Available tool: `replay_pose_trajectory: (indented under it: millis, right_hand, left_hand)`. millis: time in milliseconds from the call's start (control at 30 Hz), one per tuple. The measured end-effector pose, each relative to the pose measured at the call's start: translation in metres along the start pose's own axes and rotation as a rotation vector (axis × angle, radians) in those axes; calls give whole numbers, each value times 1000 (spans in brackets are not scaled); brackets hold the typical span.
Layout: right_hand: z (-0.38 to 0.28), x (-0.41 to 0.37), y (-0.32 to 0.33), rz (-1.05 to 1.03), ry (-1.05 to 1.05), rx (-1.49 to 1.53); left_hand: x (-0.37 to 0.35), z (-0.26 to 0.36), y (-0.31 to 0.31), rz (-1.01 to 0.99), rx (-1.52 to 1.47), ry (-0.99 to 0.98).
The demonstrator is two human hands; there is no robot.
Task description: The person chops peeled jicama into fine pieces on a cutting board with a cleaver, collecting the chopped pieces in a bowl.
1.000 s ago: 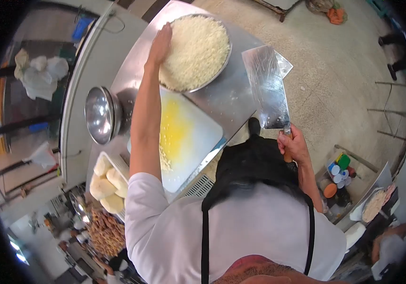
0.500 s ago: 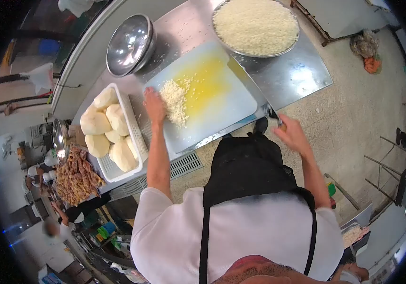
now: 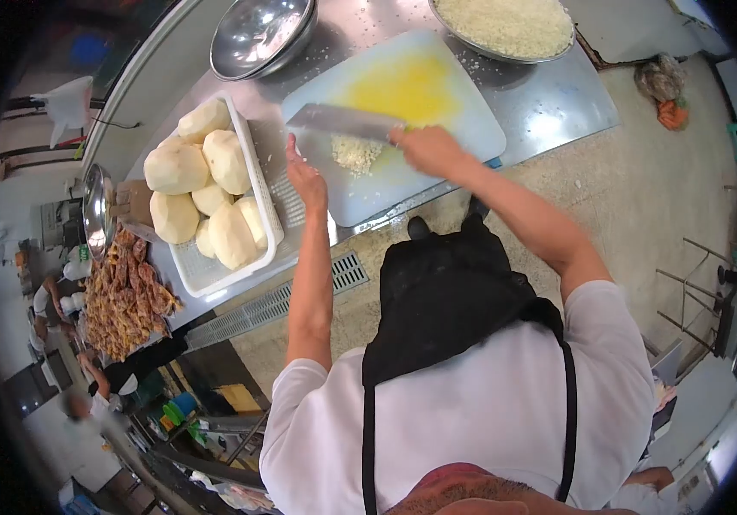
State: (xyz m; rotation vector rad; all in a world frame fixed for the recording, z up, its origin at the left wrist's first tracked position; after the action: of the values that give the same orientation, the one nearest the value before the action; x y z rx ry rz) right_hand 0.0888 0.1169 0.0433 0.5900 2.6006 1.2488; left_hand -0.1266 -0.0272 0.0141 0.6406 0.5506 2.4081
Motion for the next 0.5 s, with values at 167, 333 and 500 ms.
replay_pose_trajectory:
  millis: [167, 333, 500]
  right_hand:
    - [5, -41, 10, 48, -40, 251]
    - [85, -116, 33, 127, -567, 1149]
    - [131, -140, -7, 19, -630, 1299]
  left_hand:
    - [16, -16, -38, 6, 743, -63]
    - [8, 44, -85, -356, 493, -322]
    - [-25, 77, -63, -406, 297, -435]
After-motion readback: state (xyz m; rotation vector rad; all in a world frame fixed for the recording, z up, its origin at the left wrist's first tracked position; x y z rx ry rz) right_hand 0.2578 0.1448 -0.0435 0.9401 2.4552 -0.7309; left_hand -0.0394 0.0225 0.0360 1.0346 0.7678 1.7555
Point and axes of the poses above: each hand's wrist, its own x-axis towards the middle knuckle, its own y-axis out of the back of the hand, z = x × y, the point moved 9 cm from there along x, towards the middle knuckle, and after that the axes turned 12 degrees about x, right-handed, at the moved point
